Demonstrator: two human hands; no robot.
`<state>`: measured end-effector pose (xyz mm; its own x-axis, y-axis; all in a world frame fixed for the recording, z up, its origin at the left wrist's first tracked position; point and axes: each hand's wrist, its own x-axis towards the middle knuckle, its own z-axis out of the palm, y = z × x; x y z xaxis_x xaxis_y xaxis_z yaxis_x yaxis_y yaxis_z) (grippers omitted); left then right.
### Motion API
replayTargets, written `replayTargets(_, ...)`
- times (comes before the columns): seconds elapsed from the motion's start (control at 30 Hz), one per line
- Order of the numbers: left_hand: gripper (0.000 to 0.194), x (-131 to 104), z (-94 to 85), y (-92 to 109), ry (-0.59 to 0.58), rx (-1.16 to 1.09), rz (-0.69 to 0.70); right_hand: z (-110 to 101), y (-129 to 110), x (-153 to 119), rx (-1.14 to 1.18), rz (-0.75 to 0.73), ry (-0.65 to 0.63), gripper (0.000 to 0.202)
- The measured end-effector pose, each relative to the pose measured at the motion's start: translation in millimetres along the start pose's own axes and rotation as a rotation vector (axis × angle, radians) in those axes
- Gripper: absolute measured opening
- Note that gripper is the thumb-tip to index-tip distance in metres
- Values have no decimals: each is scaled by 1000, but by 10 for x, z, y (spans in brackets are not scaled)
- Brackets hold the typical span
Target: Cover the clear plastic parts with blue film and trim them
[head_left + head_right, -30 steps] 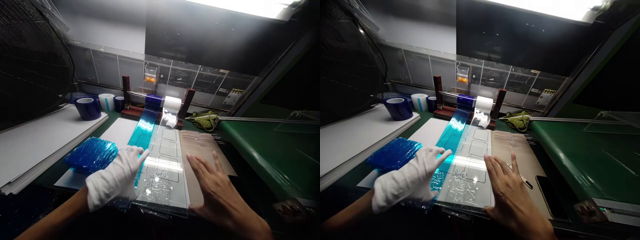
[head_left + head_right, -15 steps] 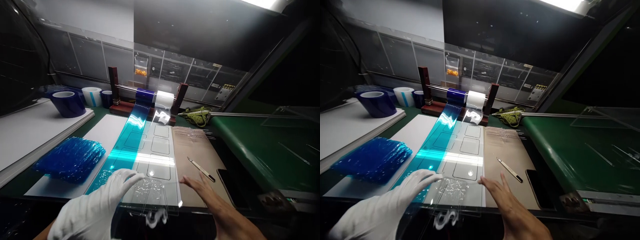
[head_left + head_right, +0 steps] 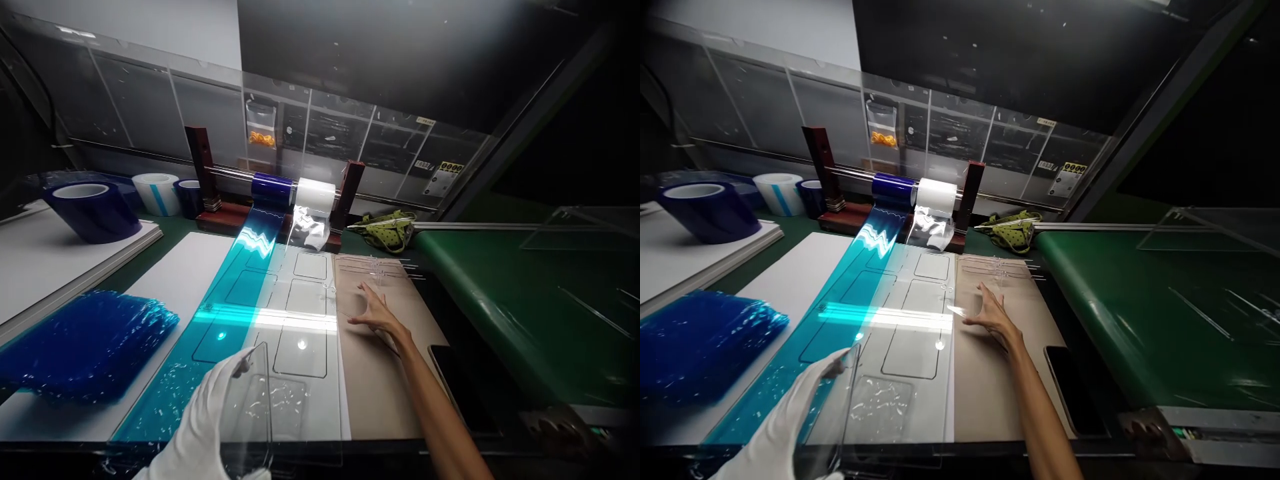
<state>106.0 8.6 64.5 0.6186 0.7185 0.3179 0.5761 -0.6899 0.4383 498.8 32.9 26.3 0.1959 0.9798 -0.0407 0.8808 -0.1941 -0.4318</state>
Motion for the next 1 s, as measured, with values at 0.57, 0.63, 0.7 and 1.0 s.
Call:
replayTargets(0.57, 37, 8, -20, 139, -87, -395, -75, 149, 84, -1025, -235, 366, 129, 19)
replayTargets(0.63, 37, -45, -16, 148, -80, -402, -66, 125, -7, -1218, -166, 374, 148, 26)
replayTargets(0.7, 38, -94, -14, 160, -71, -404, -57, 98, -180, -1445, -75, 361, 164, 35)
replayTargets(1.0, 38, -192, 17, 241, -133, -369, 7, 321, -1720, -2236, 853, 23, -33, 41)
